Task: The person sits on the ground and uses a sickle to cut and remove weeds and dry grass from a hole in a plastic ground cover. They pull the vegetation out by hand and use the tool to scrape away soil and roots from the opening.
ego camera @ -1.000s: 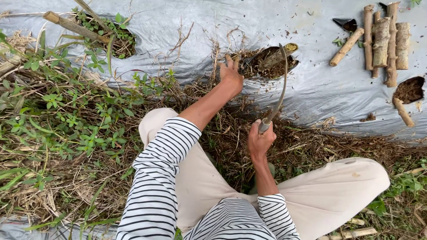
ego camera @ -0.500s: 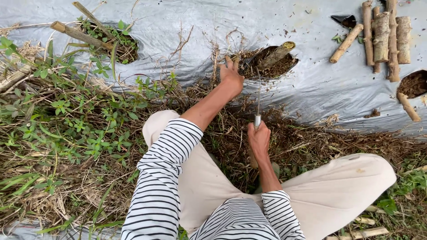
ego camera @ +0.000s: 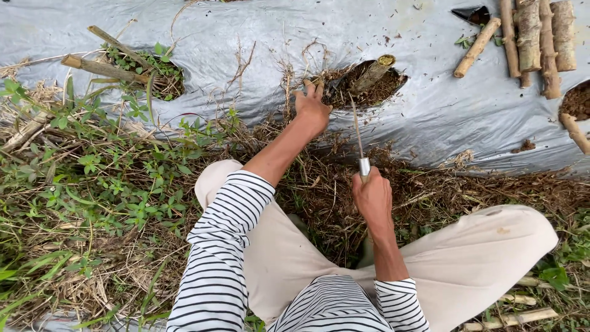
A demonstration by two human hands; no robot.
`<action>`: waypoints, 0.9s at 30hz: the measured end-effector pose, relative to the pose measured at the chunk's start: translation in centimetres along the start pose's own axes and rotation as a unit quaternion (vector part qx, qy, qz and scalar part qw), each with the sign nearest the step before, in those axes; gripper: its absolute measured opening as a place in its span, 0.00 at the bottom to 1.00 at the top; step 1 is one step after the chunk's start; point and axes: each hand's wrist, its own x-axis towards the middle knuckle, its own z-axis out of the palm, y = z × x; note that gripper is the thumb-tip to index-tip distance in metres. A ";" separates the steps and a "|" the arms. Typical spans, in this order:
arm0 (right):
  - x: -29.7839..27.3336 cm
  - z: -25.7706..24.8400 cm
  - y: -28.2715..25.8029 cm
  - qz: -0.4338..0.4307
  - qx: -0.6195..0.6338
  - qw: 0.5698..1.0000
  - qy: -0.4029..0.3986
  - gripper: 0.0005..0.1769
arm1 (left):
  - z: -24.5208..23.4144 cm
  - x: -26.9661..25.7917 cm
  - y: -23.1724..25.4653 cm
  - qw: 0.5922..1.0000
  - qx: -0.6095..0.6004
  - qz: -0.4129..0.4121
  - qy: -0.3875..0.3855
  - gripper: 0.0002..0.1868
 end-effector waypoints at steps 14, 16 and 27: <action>1.9 -1.0 3.6 -0.025 -0.075 0.997 0.016 0.17 | -2.3 -3.9 -0.5 1.000 -0.026 0.008 -0.002 0.53; 1.1 -1.5 4.2 -0.039 -0.088 0.995 0.020 0.19 | -1.6 -3.5 0.2 1.000 -0.022 0.010 0.004 0.51; -3.1 -3.9 3.7 -0.054 -0.033 0.995 0.081 0.15 | -1.2 -2.5 0.7 1.000 -0.013 0.007 -0.002 0.48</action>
